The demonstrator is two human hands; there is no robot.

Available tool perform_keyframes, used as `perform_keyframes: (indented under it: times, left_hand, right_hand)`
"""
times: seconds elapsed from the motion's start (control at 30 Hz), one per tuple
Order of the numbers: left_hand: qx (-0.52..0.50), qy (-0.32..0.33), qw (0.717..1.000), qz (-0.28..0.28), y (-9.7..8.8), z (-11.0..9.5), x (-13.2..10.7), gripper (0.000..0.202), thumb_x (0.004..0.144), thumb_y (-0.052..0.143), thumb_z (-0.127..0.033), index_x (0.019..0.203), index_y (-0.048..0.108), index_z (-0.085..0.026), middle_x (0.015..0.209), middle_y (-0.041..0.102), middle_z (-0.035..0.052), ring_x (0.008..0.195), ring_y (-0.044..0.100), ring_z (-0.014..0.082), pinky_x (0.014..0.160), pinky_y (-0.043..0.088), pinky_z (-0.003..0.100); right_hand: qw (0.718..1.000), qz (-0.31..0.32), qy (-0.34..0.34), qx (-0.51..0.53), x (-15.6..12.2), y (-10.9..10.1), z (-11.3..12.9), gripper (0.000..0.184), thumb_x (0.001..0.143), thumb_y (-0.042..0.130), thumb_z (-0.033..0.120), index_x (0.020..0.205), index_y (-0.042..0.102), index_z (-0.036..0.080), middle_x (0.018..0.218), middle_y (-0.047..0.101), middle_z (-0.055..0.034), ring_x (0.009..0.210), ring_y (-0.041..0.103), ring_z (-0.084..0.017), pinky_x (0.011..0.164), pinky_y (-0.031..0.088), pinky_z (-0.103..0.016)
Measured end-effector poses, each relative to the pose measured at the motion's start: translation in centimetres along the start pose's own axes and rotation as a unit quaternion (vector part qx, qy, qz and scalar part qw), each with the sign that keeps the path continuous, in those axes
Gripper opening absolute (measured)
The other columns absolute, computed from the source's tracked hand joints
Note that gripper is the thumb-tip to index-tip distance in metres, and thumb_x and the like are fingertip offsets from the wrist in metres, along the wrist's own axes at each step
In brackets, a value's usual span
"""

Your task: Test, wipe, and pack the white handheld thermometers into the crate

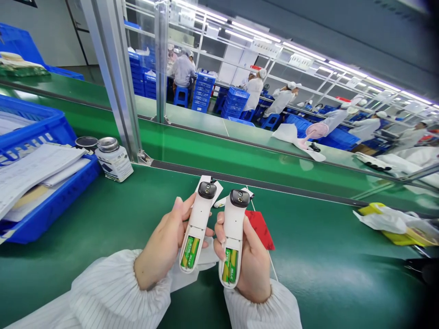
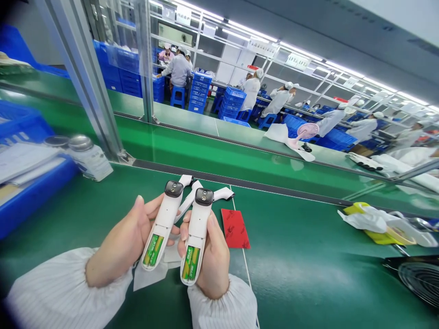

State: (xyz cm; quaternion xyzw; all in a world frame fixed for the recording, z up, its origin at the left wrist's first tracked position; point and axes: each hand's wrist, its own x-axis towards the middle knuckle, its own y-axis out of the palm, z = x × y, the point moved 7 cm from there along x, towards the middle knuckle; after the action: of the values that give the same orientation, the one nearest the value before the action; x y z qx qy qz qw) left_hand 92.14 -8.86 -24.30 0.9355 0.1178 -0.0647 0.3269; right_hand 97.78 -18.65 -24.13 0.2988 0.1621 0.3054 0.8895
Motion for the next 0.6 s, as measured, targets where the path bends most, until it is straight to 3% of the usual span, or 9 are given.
perform_keyframes:
  times: [0.17,0.4,0.6]
  left_hand:
    - [-0.002,0.013,1.0,0.002,0.0,0.09,0.07,0.063,0.091,0.033,-0.062,0.142,0.042,-0.027,0.132,0.055,0.0113,0.096,0.062,0.0284,0.086,0.051,0.048]
    - [-0.01,0.041,0.999,-0.017,-0.54,0.19,0.1,0.06,0.091,0.043,-0.055,0.142,0.042,-0.025,0.12,0.063,0.0117,0.096,0.063,0.0271,0.079,0.053,0.038]
    - [0.013,0.052,0.998,-0.036,-0.89,-0.15,0.13,0.061,0.089,0.048,-0.054,0.141,0.044,-0.022,0.11,0.068,0.0128,0.091,0.066,0.0272,0.076,0.054,0.038]
  right_hand:
    - [1.0,-0.01,0.004,0.01,0.02,0.0,-0.16,0.044,0.097,0.027,0.04,0.086,0.061,0.014,0.062,0.057,-0.0034,0.039,0.048,-0.01,0.043,0.037,-0.021]
    - [1.0,0.009,0.001,0.013,-0.07,-0.05,-0.37,0.044,0.096,0.029,0.043,0.088,0.061,0.014,0.062,0.057,-0.0035,0.038,0.05,-0.009,0.041,0.033,-0.018]
    - [0.999,0.033,-0.028,0.023,0.07,0.33,-0.08,0.05,0.097,0.026,0.046,0.089,0.063,0.014,0.064,0.055,-0.0032,0.043,0.046,-0.008,0.04,0.035,-0.017]
